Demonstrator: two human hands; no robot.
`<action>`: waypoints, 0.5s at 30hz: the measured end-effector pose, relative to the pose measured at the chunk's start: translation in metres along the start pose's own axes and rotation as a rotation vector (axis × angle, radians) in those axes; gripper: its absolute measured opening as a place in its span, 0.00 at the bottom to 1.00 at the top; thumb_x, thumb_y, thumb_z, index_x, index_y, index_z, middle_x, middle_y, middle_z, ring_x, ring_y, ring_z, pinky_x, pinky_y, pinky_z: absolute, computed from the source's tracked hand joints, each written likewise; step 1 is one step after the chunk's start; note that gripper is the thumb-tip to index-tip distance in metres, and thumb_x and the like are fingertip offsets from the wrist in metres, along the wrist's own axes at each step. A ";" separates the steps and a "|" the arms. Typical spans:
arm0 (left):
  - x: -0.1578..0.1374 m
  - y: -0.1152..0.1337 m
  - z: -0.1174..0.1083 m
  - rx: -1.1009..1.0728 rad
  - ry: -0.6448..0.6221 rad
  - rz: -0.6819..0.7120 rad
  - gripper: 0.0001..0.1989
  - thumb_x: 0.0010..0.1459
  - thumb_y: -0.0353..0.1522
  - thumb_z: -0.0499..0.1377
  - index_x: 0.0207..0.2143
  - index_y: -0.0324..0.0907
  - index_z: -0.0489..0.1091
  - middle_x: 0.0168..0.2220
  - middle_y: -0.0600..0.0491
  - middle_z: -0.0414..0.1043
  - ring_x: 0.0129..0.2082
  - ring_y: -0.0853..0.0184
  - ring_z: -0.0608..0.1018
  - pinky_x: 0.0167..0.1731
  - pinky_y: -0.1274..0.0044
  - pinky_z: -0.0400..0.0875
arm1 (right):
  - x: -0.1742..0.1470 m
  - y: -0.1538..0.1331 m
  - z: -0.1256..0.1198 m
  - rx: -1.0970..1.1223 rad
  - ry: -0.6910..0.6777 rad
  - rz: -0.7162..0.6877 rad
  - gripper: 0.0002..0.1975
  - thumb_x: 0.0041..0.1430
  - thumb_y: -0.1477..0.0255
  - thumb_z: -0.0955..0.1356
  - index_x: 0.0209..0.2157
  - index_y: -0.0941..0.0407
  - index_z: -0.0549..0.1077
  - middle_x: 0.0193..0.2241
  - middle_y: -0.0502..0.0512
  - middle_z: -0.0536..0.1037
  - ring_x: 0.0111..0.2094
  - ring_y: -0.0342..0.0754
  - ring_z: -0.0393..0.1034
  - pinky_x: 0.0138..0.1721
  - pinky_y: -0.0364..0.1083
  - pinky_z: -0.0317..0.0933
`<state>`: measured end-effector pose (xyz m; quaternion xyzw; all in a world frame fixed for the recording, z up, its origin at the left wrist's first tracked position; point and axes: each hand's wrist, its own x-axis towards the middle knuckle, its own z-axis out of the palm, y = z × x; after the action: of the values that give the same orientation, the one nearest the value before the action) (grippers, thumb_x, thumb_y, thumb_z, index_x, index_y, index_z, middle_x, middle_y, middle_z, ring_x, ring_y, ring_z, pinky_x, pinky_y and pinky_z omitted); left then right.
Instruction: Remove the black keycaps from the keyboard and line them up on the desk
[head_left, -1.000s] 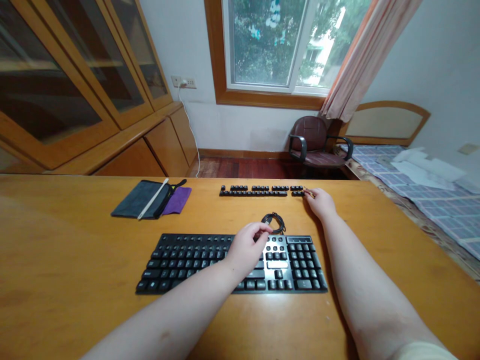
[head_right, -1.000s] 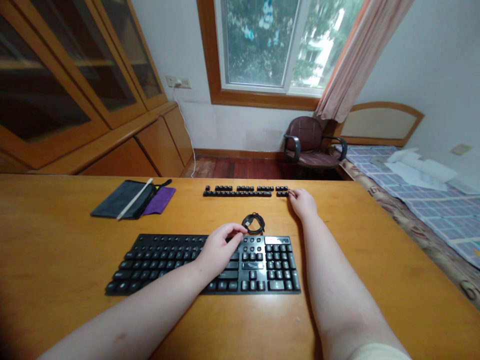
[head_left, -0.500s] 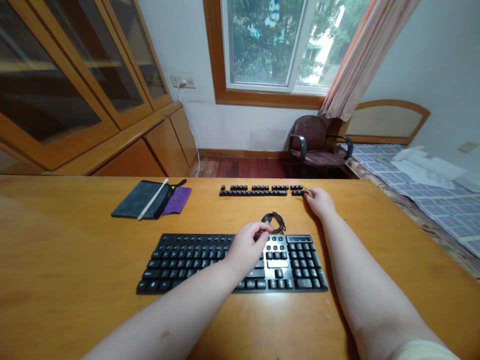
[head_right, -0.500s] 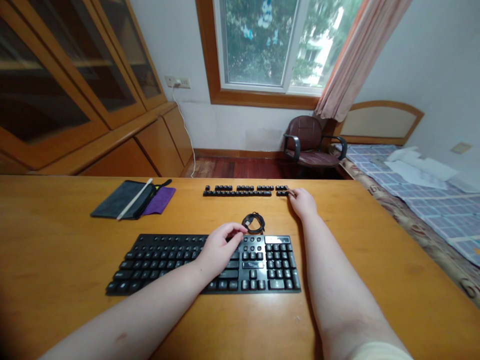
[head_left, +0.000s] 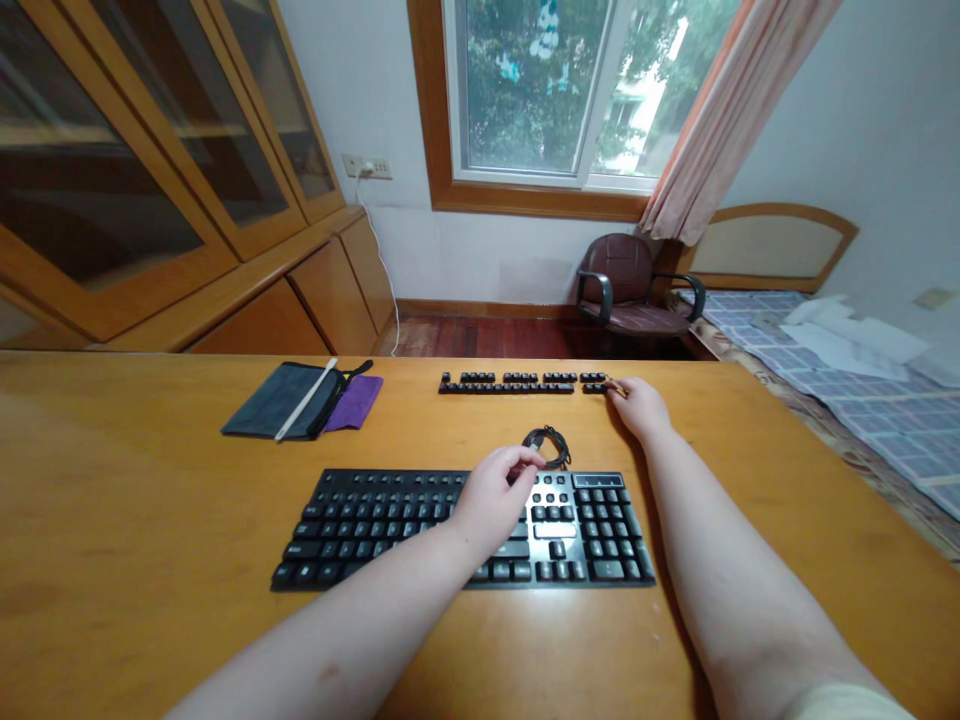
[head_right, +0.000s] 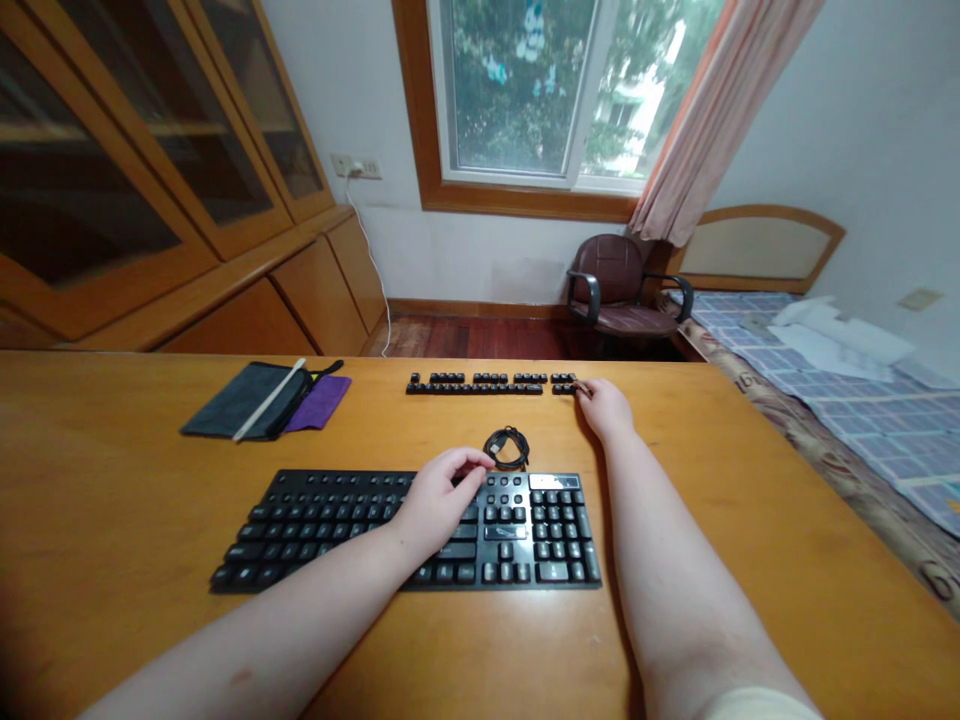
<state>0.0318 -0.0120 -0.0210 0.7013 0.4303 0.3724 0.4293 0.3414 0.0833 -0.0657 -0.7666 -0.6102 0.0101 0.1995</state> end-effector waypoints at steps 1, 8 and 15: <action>0.000 -0.001 0.000 0.001 -0.001 0.006 0.08 0.55 0.27 0.54 0.34 0.42 0.72 0.35 0.53 0.75 0.37 0.66 0.76 0.40 0.74 0.70 | 0.000 0.000 0.000 0.002 -0.001 -0.001 0.14 0.56 0.67 0.63 0.42 0.54 0.76 0.39 0.57 0.76 0.40 0.50 0.68 0.39 0.44 0.59; 0.000 -0.001 0.000 -0.003 -0.008 -0.003 0.08 0.55 0.27 0.54 0.34 0.42 0.72 0.36 0.53 0.75 0.38 0.66 0.76 0.41 0.74 0.70 | 0.001 0.001 0.001 -0.003 -0.002 0.001 0.14 0.57 0.67 0.63 0.42 0.53 0.76 0.39 0.57 0.76 0.41 0.50 0.69 0.39 0.43 0.59; 0.000 0.000 -0.001 0.001 -0.010 -0.008 0.09 0.55 0.27 0.54 0.35 0.43 0.72 0.36 0.53 0.75 0.38 0.66 0.75 0.41 0.74 0.69 | 0.000 0.001 -0.001 -0.016 -0.003 0.013 0.15 0.57 0.67 0.63 0.42 0.53 0.76 0.40 0.57 0.76 0.41 0.50 0.68 0.39 0.44 0.59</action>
<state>0.0310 -0.0122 -0.0205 0.7016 0.4313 0.3670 0.4325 0.3420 0.0829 -0.0652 -0.7722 -0.6055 0.0077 0.1926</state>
